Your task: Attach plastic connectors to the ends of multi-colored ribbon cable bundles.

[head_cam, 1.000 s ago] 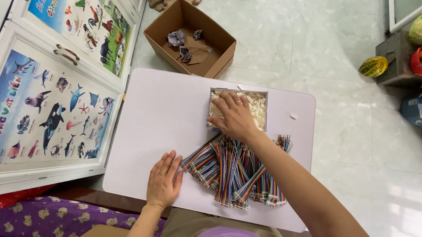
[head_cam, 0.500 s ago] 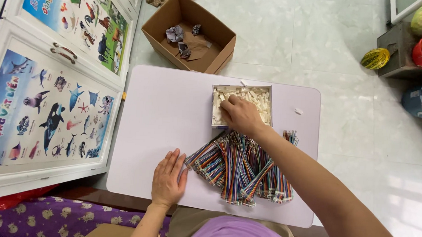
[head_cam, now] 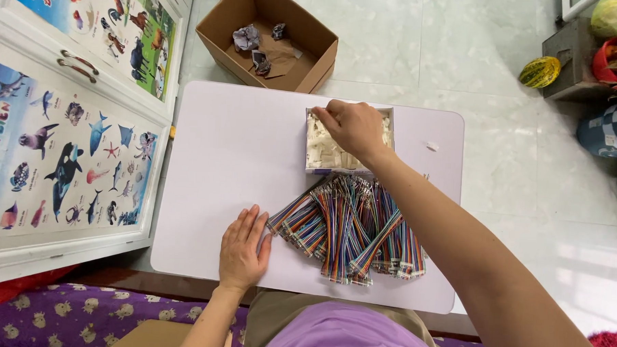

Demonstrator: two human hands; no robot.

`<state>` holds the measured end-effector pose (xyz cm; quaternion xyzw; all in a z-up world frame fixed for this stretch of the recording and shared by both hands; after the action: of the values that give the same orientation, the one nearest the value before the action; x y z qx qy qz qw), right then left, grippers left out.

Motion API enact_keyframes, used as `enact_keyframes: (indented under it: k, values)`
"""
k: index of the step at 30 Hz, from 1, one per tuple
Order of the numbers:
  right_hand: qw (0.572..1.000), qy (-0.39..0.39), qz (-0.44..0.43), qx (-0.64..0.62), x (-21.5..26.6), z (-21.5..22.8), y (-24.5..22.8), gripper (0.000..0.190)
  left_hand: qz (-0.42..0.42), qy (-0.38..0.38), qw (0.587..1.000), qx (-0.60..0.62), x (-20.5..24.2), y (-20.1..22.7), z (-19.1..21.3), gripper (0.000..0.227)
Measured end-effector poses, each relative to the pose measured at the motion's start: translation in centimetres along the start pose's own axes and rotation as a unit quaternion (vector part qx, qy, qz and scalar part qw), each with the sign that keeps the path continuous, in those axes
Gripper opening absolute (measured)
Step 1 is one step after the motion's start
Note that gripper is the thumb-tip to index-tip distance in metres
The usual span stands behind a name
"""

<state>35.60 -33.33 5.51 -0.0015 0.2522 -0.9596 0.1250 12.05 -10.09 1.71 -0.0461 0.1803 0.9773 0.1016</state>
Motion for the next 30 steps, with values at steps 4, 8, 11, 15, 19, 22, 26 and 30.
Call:
enact_keyframes:
  k: [4, 8, 11, 15, 19, 22, 26, 30]
  values:
    - [0.987, 0.053, -0.035, -0.147, -0.7, 0.5, 0.9, 0.046, 0.008, -0.001, 1.000, -0.006, 0.0, -0.2, 0.1, 0.046]
    - [0.793, 0.067, -0.227, -0.562, -0.5, -3.9, 7.7, 0.045, 0.003, 0.003, 1.000, -0.004, -0.1, -0.5, 0.2, 0.046]
    - [0.579, 0.089, -0.301, -0.752, 1.0, -2.9, 6.8, 0.038, 0.005, -0.007, 1.000, -0.002, -0.1, -0.4, -0.3, 0.046]
    - [0.364, 0.122, -0.407, -0.829, 3.3, -0.8, 2.9, 0.026, -0.010, 0.009, 1.000, -0.008, -0.4, -0.1, 0.4, 0.046]
    - [0.396, 0.058, -0.388, -0.830, 3.4, -6.3, 6.3, 0.020, 0.005, 0.032, 0.998, 0.045, -0.6, 0.7, 1.9, 0.040]
    - [0.481, 0.052, -0.320, -0.815, 3.1, -7.0, 7.5, 0.029, 0.138, 0.043, 0.973, 0.180, -1.6, 1.9, 3.1, 0.032]
    - [0.492, 0.136, -0.389, -0.767, 4.7, -5.9, 7.6, 0.042, -0.102, 0.027, 0.979, 0.174, -3.4, 13.6, 5.5, 0.027]
    - [0.369, 0.134, -0.437, -0.809, 6.1, -3.4, 4.6, 0.045, -0.203, -0.035, 0.968, 0.144, -2.6, 18.8, 3.0, 0.043]
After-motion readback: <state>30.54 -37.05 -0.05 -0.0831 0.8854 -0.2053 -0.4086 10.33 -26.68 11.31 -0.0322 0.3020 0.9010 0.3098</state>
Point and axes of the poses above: each hand's wrist, its own x-axis away from the middle knuckle, its own z-axis out of the back of the hand, y = z × x, the point moved 9 cm from there along -x, towards the middle knuckle, and after that the axes turned 3 degrees about -x, right-handed, at the moved point
